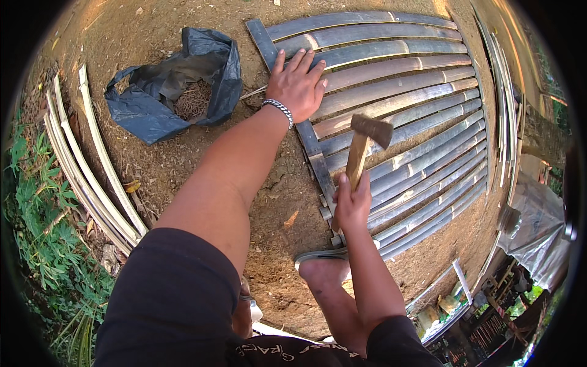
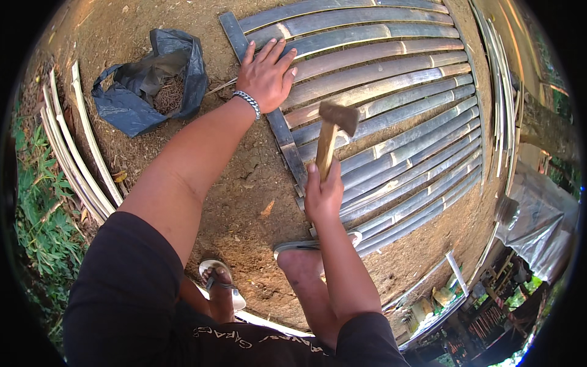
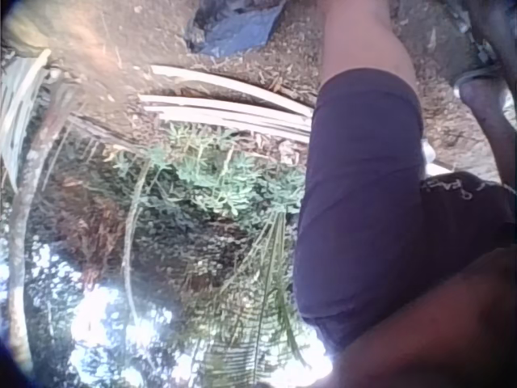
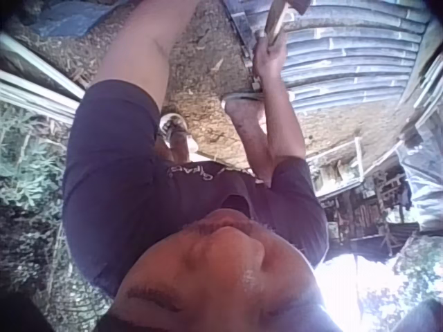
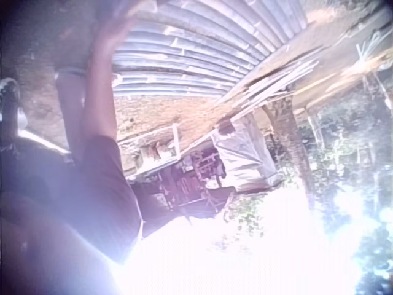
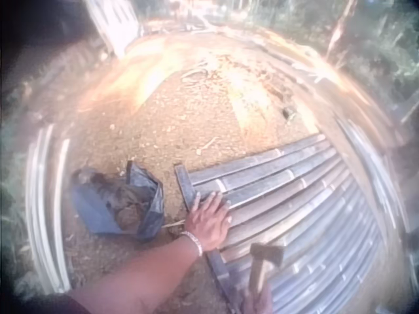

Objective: The person builds a bamboo panel by laying bamboo poles side-by-side and hammering nails through a wooden support strip to secure them.

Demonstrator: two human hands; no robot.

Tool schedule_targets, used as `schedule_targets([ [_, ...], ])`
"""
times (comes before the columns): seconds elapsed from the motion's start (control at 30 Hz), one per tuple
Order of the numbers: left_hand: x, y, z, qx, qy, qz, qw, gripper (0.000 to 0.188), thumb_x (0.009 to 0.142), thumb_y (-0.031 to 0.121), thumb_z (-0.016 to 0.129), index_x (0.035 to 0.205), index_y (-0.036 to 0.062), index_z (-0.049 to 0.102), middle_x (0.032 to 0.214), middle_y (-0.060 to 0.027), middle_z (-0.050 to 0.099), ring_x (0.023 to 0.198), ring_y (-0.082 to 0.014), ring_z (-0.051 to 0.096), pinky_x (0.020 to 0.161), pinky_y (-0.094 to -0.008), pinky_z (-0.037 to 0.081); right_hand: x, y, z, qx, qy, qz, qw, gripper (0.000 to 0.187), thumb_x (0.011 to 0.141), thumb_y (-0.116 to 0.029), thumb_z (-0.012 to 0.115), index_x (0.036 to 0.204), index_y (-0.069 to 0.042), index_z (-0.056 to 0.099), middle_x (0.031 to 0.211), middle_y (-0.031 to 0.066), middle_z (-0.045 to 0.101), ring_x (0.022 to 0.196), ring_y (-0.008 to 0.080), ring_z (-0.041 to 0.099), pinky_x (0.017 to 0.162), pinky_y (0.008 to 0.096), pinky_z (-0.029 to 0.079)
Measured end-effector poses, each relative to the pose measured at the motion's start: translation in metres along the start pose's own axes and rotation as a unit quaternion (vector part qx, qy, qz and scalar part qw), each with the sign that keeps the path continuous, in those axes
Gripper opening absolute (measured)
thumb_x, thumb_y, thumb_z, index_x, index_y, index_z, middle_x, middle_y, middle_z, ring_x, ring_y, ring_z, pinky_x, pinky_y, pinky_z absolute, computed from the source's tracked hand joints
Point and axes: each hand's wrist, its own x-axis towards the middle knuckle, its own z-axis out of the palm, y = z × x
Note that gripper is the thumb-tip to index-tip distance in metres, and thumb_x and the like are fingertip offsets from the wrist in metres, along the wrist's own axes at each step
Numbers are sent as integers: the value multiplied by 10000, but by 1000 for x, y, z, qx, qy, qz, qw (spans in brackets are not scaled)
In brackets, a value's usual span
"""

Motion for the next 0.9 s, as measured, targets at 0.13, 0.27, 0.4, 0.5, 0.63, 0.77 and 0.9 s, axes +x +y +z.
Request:
schedule_targets([
  [0.13, -1, 0, 1, -8, 11, 7, 1000, 512, 1057, 382, 447, 1494, 138, 556, 1586, -144, 481, 1516, -296, 377, 1280, -576, 156, -30, 19, -24, -147, -73, -82, 983, 449, 1047, -242, 597, 1428, -32, 485, 935, 253, 706, 802, 416, 732, 695, 485, 564],
  [0.27, 1, 2, 1, -8, 7, 10, 1000, 509, 1051, 371, 454, 1483, 126, 565, 1581, -148, 486, 1515, -298, 379, 1276, -587, 156, -36, 15, -25, -239, -121, -76, 960, 472, 1033, -213, 604, 1476, -116, 476, 1161, 291, 695, 974, 491, 700, 792, 545, 568],
  [0.4, 1, 1, 0, -17, 12, 9, 1000, 499, 1048, 365, 461, 1468, 123, 581, 1578, -150, 488, 1515, -302, 378, 1274, -590, 155, -36, 18, -26, -216, -112, -90, 966, 483, 1015, -202, 627, 1468, -110, 488, 1146, 274, 704, 947, 482, 704, 789, 540, 571],
  [0.5, -1, -1, 1, -13, 17, 15, 1000, 495, 1047, 363, 467, 1459, 118, 591, 1573, -153, 495, 1518, -304, 370, 1273, -597, 151, -45, 0, -35, -167, -58, -191, 966, 439, 1026, -165, 638, 1411, 0, 504, 944, 208, 708, 789, 307, 716, 690, 405, 563],
  [0.63, 0, 2, -1, -11, 28, 26, 999, 496, 1045, 362, 476, 1452, 105, 595, 1562, -155, 506, 1522, -302, 361, 1270, -608, 146, -43, 7, -36, -9, -42, -312, 949, 438, 1039, -170, 624, 1394, 29, 463, 900, 140, 685, 730, 194, 657, 614, 330, 524],
  [0.77, 0, 5, -5, -7, 35, 28, 999, 492, 1042, 362, 486, 1440, 97, 603, 1554, -154, 515, 1519, -301, 364, 1266, -615, 145, -34, 19, -18, -257, -109, -39, 959, 400, 993, -128, 620, 1374, -42, 532, 1092, 326, 687, 952, 534, 673, 813, 563, 549],
  [0.9, -4, -1, -1, -7, 48, 38, 998, 475, 1044, 353, 492, 1425, 98, 614, 1544, -148, 524, 1517, -300, 369, 1266, -615, 145, -36, 17, -22, -172, -59, -146, 972, 445, 974, -117, 632, 1398, -34, 523, 1044, 305, 696, 908, 520, 683, 766, 553, 556],
])
